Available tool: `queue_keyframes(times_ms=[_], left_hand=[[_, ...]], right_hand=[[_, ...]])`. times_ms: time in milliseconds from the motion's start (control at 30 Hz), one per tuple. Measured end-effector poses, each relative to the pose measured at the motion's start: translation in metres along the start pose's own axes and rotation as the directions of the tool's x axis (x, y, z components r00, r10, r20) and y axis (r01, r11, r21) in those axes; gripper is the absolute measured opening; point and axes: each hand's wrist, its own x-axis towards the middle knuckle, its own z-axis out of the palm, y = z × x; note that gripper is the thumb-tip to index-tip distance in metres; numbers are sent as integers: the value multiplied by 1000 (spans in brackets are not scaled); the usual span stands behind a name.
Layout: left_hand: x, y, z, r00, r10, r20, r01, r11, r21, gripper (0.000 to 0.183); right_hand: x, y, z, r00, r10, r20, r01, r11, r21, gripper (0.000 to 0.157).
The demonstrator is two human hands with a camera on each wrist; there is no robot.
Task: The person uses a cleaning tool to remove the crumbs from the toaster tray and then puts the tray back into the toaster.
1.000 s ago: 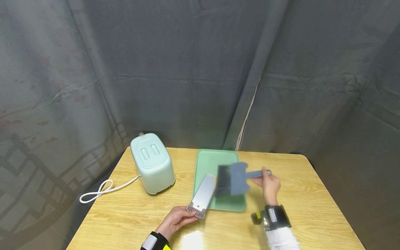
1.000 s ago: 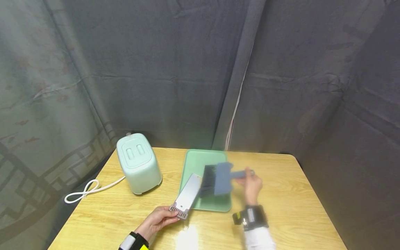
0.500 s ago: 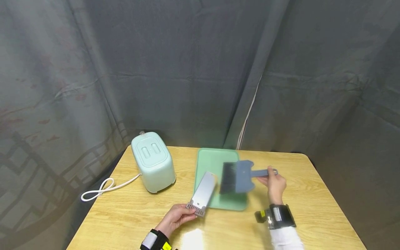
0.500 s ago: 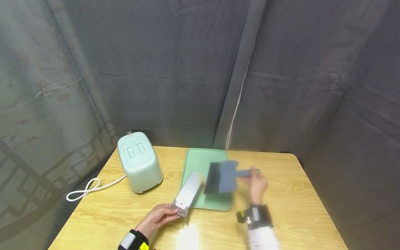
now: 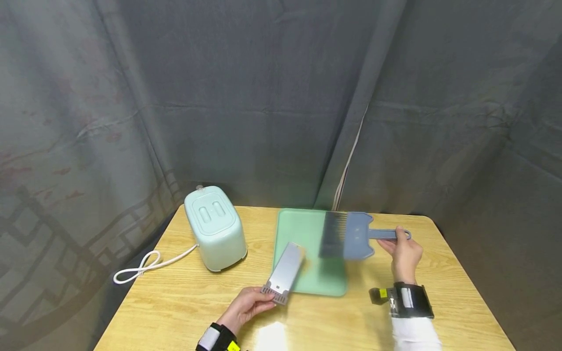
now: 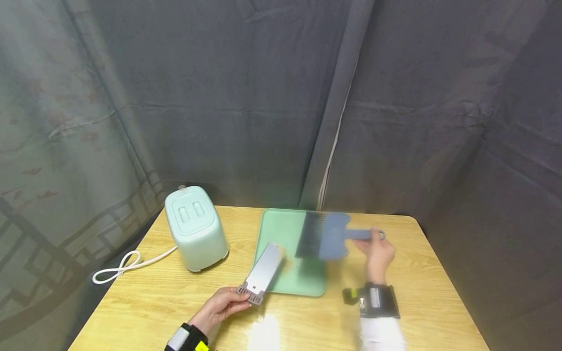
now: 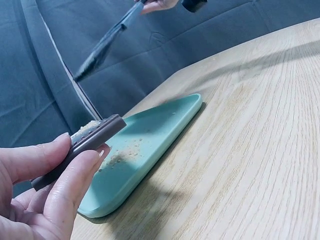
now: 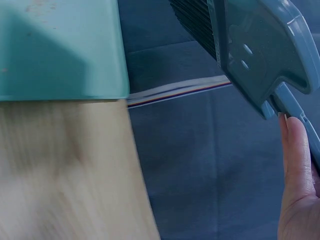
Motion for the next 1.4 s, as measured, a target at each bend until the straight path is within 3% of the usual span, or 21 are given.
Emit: queue_keyframes(times_ms=[300,800,1200,1400], left_hand=[[1,1,0,1000,2,7,-2,1000,4,35],[2,3,-2,1000,7,14,-7,1000,7,36],[1,4,1,1000,7,22,-7,1000,3,32],[2,4,1,999,14,45,-14,1000,6,33]], right_hand=[[-3,-15,4,1000,-1,-11,2,998,63,26],[-21,-24,29,997,6,76,-18,987,159,30],[-34,-4,43,985,24,168,-36,997,71,34],[-43,14,50,969,45,244,-37,999,-37,30]])
